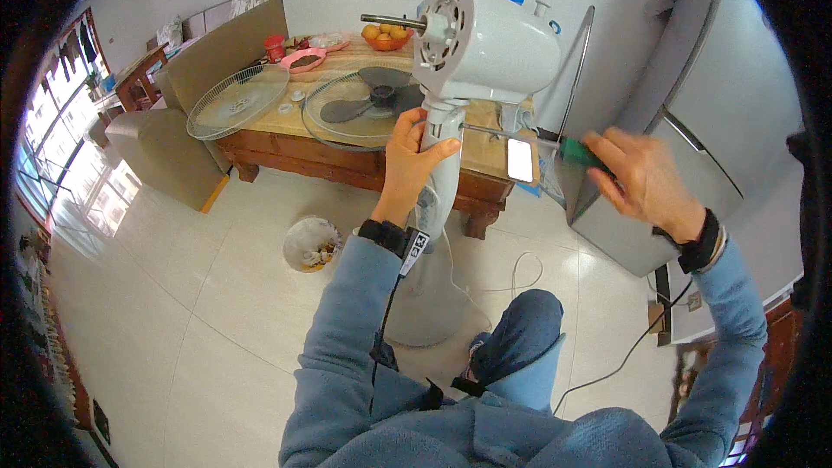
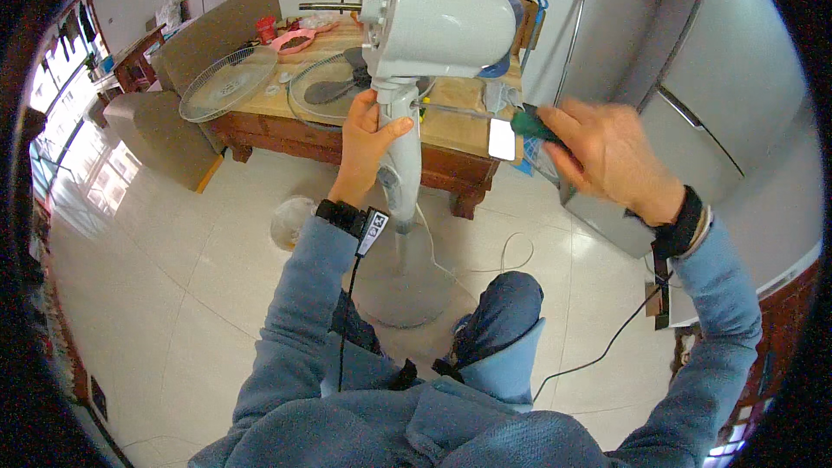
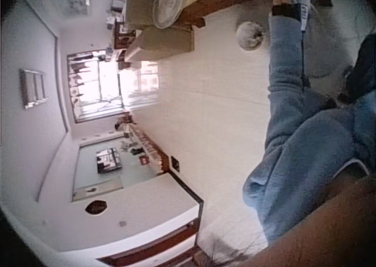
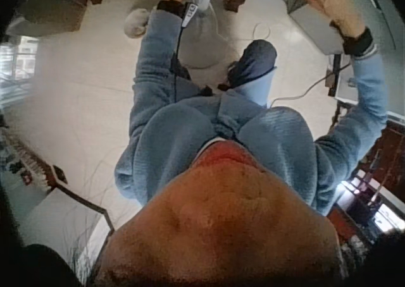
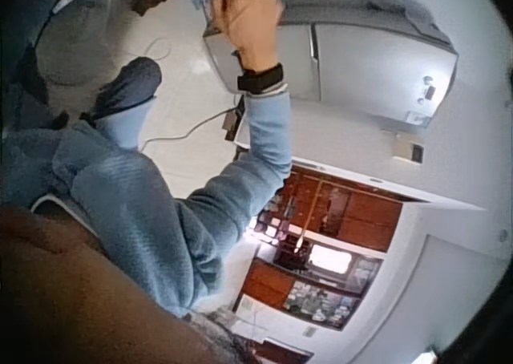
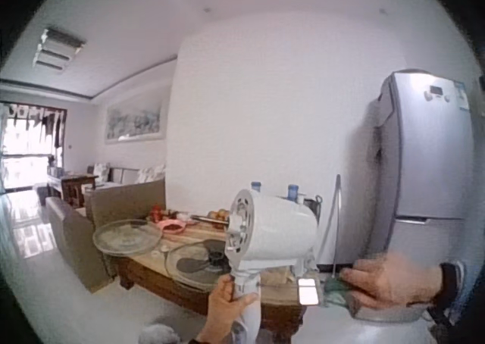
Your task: The person uses a screwdriver to loosen and remove the rear motor housing of a standing fan, then repeatedly reattaches and detaches the housing to test fitment. The fan blade and cage are visible on the table nearby.
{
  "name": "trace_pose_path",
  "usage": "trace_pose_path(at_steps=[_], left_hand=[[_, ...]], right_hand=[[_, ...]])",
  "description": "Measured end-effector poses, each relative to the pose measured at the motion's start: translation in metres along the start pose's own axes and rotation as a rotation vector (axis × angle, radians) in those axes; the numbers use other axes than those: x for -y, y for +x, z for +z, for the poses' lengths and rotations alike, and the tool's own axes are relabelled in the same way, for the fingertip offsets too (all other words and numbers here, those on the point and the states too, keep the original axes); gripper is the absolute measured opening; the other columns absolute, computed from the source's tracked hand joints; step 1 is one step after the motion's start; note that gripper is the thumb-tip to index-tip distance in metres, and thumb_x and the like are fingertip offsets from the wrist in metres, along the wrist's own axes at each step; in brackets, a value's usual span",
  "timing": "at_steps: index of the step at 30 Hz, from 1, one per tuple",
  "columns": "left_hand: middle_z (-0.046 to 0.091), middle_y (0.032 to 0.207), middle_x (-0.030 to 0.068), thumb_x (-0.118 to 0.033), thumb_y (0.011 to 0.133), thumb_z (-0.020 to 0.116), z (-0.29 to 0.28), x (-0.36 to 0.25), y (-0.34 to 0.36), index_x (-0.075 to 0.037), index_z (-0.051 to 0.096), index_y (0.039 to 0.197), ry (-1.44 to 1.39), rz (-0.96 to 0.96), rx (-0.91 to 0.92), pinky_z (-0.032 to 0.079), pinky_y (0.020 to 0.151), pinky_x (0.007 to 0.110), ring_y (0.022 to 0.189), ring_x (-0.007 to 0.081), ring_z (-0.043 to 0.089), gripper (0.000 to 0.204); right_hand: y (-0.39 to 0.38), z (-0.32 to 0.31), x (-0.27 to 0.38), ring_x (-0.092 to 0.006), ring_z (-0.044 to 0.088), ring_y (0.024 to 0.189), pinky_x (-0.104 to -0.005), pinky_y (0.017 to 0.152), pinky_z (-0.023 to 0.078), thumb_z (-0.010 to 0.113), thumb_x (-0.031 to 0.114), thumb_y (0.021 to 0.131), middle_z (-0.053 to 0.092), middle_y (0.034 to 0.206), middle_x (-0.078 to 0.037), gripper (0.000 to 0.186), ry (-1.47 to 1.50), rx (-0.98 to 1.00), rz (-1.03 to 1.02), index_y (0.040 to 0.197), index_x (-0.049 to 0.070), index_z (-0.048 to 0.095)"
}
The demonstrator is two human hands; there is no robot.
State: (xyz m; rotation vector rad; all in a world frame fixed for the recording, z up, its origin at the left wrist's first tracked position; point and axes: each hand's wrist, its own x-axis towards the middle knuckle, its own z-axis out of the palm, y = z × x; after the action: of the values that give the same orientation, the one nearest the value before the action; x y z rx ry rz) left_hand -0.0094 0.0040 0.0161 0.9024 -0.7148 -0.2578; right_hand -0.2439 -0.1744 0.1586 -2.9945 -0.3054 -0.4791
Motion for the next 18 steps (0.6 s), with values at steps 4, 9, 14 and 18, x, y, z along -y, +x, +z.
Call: trace_pose_path(at_steps=[4,9,14,18], left_hand=[[0.064,0.105,0.0101,-0.003,0.074,0.076,0.0,0.0,0.0,0.0,0.044,0.122,-0.009,0.044,0.01,0.049,0.08,0.026,0.093,0.014,0.061,0.058],[0.064,0.105,0.009,-0.004,0.077,0.074,-0.003,0.0,0.0,0.0,0.046,0.121,-0.021,0.025,0.059,0.049,0.08,0.026,0.092,0.0133,0.06,0.052],[0.063,0.104,0.0072,-0.008,0.081,0.072,-0.005,0.001,0.0,0.0,0.048,0.119,-0.061,0.017,0.059,0.047,0.082,0.025,0.094,0.0122,0.058,0.045],[0.063,0.105,0.0061,-0.008,0.082,0.071,-0.006,0.004,-0.001,-0.001,0.05,0.118,-0.056,-0.028,0.033,0.046,0.083,0.025,0.095,0.0123,0.058,0.043]], right_hand=[[-0.003,-0.002,0.008,-0.0141,0.053,0.063,-0.0295,0.052,0.043,0.068,0.022,0.083,0.055,0.078,-0.007,0.036,-0.018,-0.142,0.016,0.112,0.004,0.058],[-0.006,-0.011,0.001,-0.0074,0.048,0.048,-0.0217,0.034,0.032,0.058,0.038,0.092,0.062,0.076,-0.011,0.044,1.044,0.337,0.747,0.115,0.001,0.057],[-0.008,-0.001,-0.012,-0.0065,0.046,0.044,-0.0209,0.03,0.028,0.049,0.045,0.096,0.063,0.073,-0.011,0.048,1.188,0.545,0.727,0.112,0.001,0.058],[-0.004,-0.006,-0.002,-0.0092,0.052,0.054,-0.0239,0.042,0.04,0.06,0.033,0.091,0.063,0.076,-0.01,0.035,-0.271,-0.096,0.016,0.11,0.004,0.06]])
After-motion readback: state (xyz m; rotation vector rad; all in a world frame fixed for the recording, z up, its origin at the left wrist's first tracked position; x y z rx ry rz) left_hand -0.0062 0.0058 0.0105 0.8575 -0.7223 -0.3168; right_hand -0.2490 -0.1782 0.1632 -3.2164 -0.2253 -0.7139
